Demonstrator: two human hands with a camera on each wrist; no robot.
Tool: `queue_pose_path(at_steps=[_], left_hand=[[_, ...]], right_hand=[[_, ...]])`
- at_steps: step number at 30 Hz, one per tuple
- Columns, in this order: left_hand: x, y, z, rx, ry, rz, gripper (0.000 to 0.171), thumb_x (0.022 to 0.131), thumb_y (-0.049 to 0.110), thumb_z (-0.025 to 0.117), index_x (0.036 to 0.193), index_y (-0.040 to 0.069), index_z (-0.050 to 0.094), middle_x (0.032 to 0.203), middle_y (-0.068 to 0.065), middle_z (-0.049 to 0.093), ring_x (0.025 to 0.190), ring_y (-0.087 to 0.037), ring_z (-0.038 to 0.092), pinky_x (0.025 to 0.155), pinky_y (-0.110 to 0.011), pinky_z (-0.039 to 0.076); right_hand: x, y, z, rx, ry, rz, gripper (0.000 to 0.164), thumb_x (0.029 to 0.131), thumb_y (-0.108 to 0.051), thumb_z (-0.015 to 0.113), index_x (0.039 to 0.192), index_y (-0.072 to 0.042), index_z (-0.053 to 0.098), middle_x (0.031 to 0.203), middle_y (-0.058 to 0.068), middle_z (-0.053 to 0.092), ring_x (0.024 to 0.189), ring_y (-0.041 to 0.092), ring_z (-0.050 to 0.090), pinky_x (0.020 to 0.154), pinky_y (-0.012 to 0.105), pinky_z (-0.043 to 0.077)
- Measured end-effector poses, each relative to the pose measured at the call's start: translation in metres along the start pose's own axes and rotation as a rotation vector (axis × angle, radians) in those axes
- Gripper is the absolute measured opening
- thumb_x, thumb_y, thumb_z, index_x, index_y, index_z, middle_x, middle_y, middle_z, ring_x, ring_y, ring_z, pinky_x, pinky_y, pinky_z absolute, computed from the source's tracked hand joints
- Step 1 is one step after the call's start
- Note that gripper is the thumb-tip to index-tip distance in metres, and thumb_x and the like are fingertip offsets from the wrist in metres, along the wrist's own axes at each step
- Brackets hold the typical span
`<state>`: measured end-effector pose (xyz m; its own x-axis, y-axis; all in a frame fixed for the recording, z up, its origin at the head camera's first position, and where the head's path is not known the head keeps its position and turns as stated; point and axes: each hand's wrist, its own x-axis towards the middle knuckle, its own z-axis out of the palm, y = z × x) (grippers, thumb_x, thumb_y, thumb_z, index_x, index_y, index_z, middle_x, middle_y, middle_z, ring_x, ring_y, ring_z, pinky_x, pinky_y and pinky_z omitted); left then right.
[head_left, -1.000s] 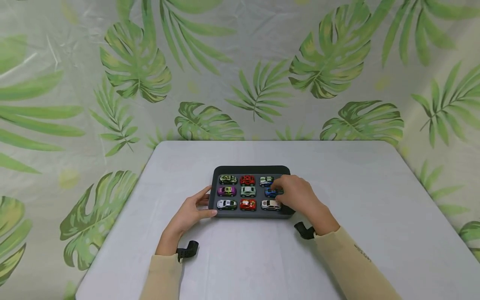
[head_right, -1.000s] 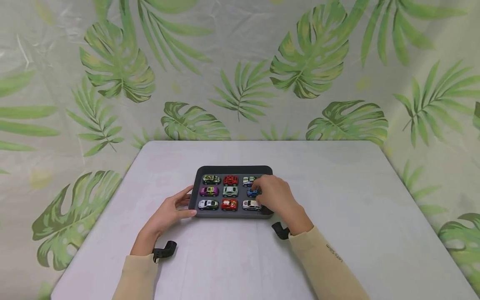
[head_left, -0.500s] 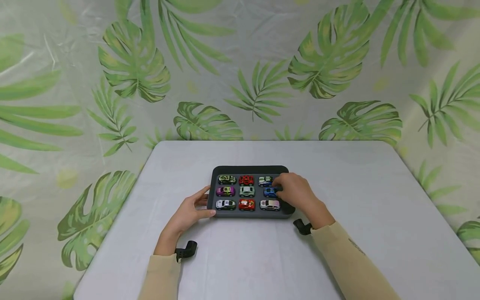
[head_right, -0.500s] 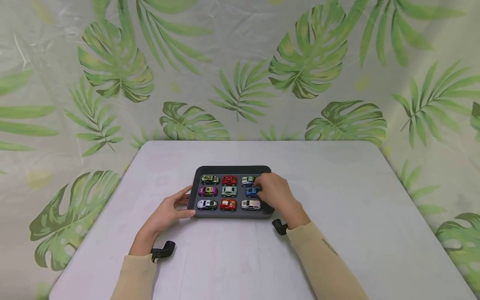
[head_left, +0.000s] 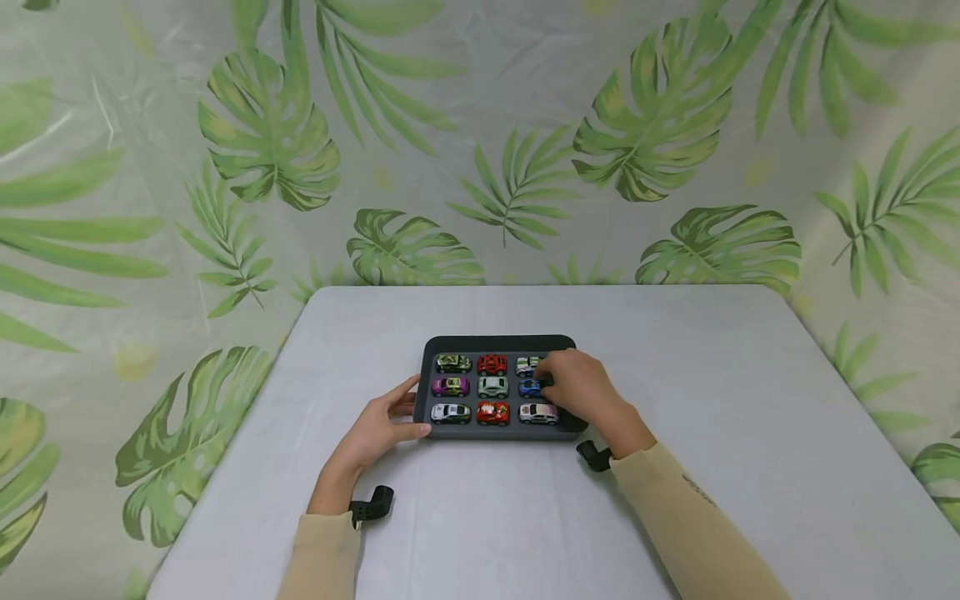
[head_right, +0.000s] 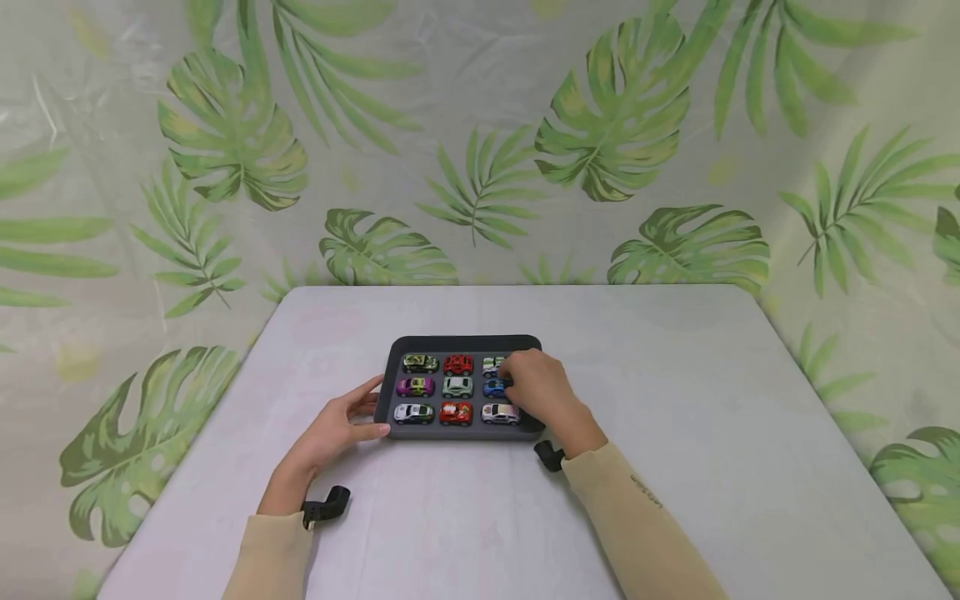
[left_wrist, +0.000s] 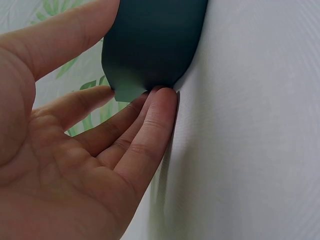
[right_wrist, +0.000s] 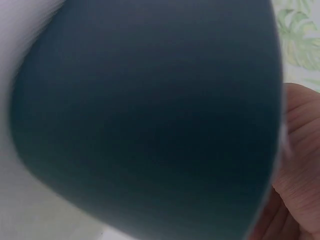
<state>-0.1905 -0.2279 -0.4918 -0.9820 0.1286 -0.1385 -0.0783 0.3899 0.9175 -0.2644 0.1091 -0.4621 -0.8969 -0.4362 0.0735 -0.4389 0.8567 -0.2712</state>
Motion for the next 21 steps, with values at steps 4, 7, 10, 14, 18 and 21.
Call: queue_pose_path(at_steps=[4, 7, 10, 14, 18, 21], left_hand=[[0.001, -0.0038, -0.0008, -0.009, -0.005, 0.007, 0.09, 0.08, 0.019, 0.087, 0.156, 0.027, 0.04, 0.143, -0.011, 0.054, 0.123, -0.027, 0.055, 0.099, -0.049, 0.045], [0.0017, -0.0046, -0.0011, -0.014, -0.007, 0.014, 0.09, 0.08, 0.019, 0.087, 0.156, 0.027, 0.04, 0.143, -0.011, 0.054, 0.123, -0.027, 0.055, 0.099, -0.05, 0.045], [0.0022, -0.0049, -0.0011, -0.015, -0.009, 0.02, 0.09, 0.08, 0.019, 0.087, 0.156, 0.027, 0.04, 0.143, -0.011, 0.054, 0.123, -0.027, 0.055, 0.101, -0.05, 0.044], [0.0023, -0.0039, -0.0015, -0.005, -0.009, 0.02, 0.09, 0.08, 0.019, 0.087, 0.157, 0.027, 0.04, 0.142, -0.01, 0.054, 0.123, -0.026, 0.056, 0.101, -0.05, 0.044], [0.0022, -0.0036, -0.0011, 0.005, -0.004, 0.02, 0.09, 0.08, 0.02, 0.088, 0.156, 0.027, 0.04, 0.141, -0.01, 0.055, 0.122, -0.026, 0.056, 0.1, -0.049, 0.045], [0.002, -0.0039, -0.0009, 0.006, -0.003, 0.02, 0.09, 0.08, 0.02, 0.088, 0.156, 0.027, 0.04, 0.142, -0.01, 0.055, 0.123, -0.027, 0.056, 0.1, -0.05, 0.045]], right_hand=[[0.0025, -0.0029, 0.0012, 0.009, -0.005, -0.004, 0.023, 0.085, -0.014, 0.08, 0.108, -0.015, 0.08, 0.111, 0.004, 0.072, 0.103, 0.026, 0.065, 0.08, 0.047, 0.056], [0.0046, -0.0038, 0.0017, 0.01, -0.019, -0.002, 0.025, 0.085, -0.016, 0.081, 0.109, -0.015, 0.079, 0.111, 0.004, 0.072, 0.099, 0.024, 0.066, 0.076, 0.045, 0.057], [0.0063, -0.004, 0.0017, -0.002, -0.033, -0.004, 0.025, 0.085, -0.018, 0.082, 0.109, -0.015, 0.079, 0.11, 0.005, 0.072, 0.096, 0.023, 0.066, 0.073, 0.043, 0.057], [0.0087, -0.0046, 0.0007, -0.019, -0.034, -0.006, 0.025, 0.084, -0.019, 0.083, 0.108, -0.015, 0.08, 0.108, 0.004, 0.072, 0.095, 0.022, 0.066, 0.072, 0.043, 0.057], [0.0103, -0.0059, -0.0009, -0.018, -0.018, -0.004, 0.025, 0.082, -0.019, 0.084, 0.106, -0.014, 0.08, 0.108, 0.005, 0.072, 0.097, 0.023, 0.067, 0.074, 0.045, 0.057], [0.0102, -0.0068, -0.0011, -0.012, -0.026, 0.002, 0.025, 0.082, -0.019, 0.084, 0.107, -0.014, 0.08, 0.109, 0.005, 0.073, 0.096, 0.023, 0.067, 0.075, 0.046, 0.057]])
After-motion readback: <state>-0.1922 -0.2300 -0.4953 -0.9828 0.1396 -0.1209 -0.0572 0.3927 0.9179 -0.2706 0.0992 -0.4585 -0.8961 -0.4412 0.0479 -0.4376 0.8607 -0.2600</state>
